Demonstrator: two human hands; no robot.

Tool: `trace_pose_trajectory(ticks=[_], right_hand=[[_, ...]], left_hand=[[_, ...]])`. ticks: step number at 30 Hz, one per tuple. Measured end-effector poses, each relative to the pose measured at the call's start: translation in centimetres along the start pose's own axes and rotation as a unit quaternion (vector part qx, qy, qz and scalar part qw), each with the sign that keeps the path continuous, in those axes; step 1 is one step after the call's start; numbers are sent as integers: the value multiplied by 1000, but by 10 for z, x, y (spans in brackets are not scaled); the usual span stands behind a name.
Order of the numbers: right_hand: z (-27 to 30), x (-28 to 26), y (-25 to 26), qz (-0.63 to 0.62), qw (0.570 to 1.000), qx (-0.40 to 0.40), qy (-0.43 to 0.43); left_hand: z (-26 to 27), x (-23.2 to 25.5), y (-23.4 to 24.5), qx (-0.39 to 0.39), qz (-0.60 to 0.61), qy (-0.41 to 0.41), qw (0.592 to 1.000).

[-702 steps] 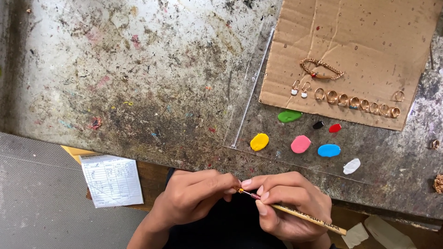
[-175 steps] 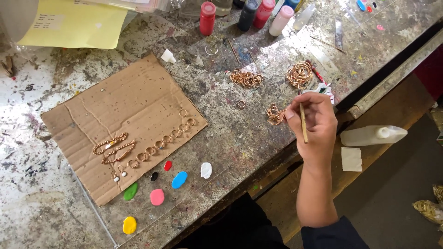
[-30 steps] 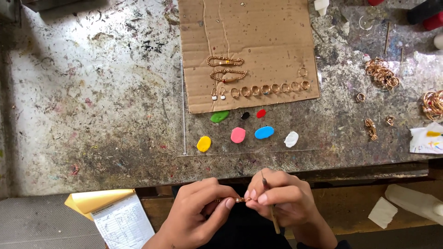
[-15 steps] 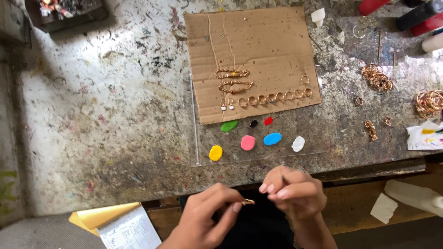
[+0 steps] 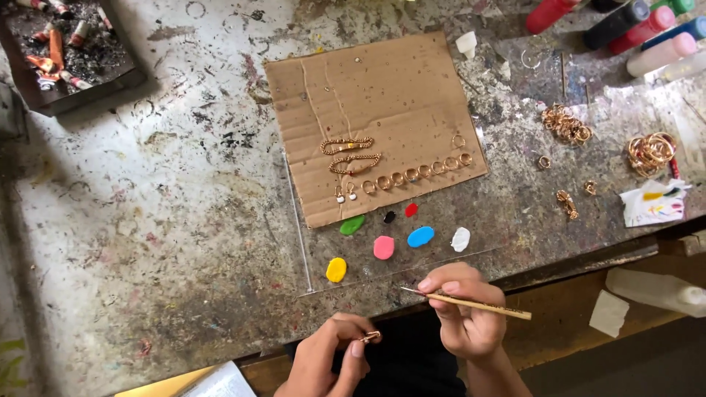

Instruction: Applying paint or enamel to small jewelry components using a fine-tipped brush at a workshop bench.

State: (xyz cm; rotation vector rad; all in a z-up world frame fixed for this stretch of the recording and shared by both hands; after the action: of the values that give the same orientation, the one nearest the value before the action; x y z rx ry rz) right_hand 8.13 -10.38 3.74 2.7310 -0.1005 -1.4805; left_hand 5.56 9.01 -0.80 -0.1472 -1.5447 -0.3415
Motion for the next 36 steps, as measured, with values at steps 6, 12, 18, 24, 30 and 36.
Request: trace_pose_trajectory(ticks=[6, 12, 18, 24, 30, 36], right_hand=[[-44, -13, -1, 208, 971, -90, 82], [-58, 19, 0, 264, 950, -133, 102], [-78, -4, -27, 291, 938, -147, 117], [-80, -2, -30, 290, 938, -152, 115], [-80, 2, -32, 292, 937, -157, 108], [-79, 4, -34, 297, 935, -160, 105]], left_hand=[[-3, 19, 6, 54, -4, -97, 994], [-1, 17, 4, 114, -43, -92, 988], [3, 13, 6, 157, -55, -68, 984], [-4, 14, 5, 144, -9, -30, 989], [-3, 7, 5, 151, -34, -42, 987], [-3, 7, 7, 161, -31, -34, 986]])
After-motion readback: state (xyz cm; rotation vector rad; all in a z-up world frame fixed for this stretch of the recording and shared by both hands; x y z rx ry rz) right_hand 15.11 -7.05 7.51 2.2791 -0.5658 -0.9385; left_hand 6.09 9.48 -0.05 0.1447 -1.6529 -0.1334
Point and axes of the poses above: each hand's wrist, its own z-axis away from the middle knuckle, its own y-axis out of the back of the hand, x = y × z, the point moved 9 cm from there along -z, towards the middle knuckle, and after that the axes turned 7 degrees about -z, right-handed, at the moved point
